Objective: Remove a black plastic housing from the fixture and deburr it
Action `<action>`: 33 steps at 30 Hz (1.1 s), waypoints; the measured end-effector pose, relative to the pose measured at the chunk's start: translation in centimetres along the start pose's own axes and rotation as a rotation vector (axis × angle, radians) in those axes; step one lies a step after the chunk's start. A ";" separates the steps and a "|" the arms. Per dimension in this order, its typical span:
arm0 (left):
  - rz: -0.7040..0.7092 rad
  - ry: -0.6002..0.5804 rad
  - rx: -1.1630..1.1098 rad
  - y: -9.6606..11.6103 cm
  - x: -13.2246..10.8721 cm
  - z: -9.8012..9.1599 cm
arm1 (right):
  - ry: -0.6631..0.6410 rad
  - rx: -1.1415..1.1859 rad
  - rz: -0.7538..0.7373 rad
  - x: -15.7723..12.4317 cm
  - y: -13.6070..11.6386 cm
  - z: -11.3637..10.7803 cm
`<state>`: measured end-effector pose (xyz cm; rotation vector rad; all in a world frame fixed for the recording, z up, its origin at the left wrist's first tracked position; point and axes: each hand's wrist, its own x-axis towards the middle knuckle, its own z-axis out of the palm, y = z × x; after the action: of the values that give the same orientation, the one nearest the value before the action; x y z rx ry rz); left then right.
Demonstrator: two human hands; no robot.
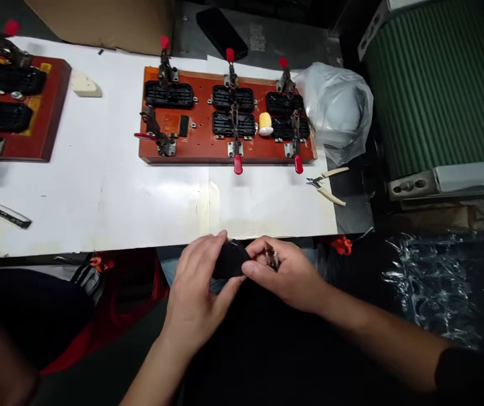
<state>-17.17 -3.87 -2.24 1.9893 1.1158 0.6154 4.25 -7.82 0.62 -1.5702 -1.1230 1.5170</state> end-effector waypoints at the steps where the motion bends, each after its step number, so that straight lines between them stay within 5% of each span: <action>1: 0.022 -0.048 -0.003 0.1 0.4 -0.1 | -0.053 -0.005 -0.025 -0.2 -0.2 -0.5; 5: -0.138 -0.158 -0.108 1.1 1.6 -0.1 | -0.148 -0.194 -0.290 -0.7 -0.4 -3.6; 8: -0.241 -0.220 -0.284 2.2 2.1 0.2 | -0.064 -0.306 -0.493 -1.3 0.0 -5.4; 12: -0.211 -0.252 -0.370 3.3 2.9 1.0 | -0.012 -0.351 -0.636 -2.2 0.9 -6.2; 25: -0.208 -0.382 -0.317 5.2 4.6 2.8 | 0.039 -0.378 -0.661 -3.1 3.1 -8.5; 33: -0.147 -0.511 -0.326 6.9 5.0 3.7 | 0.360 -0.562 -0.370 -0.6 5.2 -11.1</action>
<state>-8.61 -3.29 1.34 1.6359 0.7795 0.1758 15.95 -9.44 -2.78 -1.7694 -1.5943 0.6679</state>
